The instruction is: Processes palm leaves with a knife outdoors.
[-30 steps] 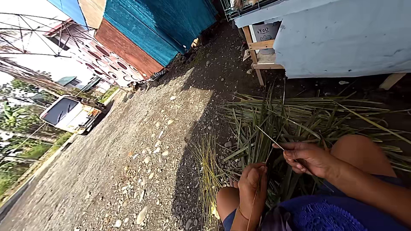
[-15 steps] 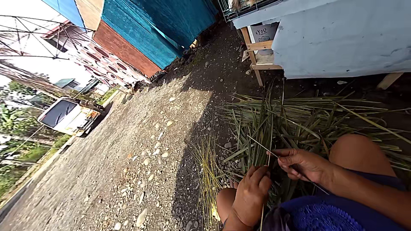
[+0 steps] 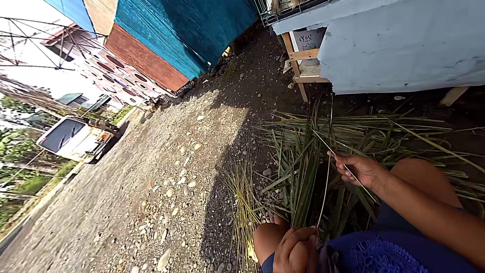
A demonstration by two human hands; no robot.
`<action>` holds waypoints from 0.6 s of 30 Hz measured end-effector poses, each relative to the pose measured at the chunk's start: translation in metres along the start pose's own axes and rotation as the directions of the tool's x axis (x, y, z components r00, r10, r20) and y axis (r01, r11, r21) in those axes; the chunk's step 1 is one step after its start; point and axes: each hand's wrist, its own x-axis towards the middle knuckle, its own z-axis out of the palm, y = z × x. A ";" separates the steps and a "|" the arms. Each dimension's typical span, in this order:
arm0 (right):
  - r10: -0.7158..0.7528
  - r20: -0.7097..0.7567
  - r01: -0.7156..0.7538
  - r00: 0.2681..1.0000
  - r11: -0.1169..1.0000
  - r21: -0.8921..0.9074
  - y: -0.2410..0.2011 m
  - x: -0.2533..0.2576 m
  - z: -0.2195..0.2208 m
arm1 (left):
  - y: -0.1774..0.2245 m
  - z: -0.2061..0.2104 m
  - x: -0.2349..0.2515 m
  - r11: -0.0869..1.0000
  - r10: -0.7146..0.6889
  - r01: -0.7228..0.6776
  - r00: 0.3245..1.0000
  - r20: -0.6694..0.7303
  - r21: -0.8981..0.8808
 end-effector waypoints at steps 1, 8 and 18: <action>-0.017 -0.054 0.016 0.998 1.000 -0.001 -0.003 0.006 -0.007 | 0.006 -0.006 -0.002 0.999 -0.028 0.028 1.000 0.005 -0.034; -0.037 -0.055 0.031 0.998 0.995 -0.096 -0.003 0.010 -0.041 | -0.009 -0.026 -0.026 0.941 -0.331 0.320 0.938 -0.104 -0.112; -0.365 0.304 0.470 0.880 0.580 -0.666 0.001 -0.017 -0.016 | -0.017 -0.024 -0.019 0.870 -0.449 0.401 0.885 -0.123 -0.286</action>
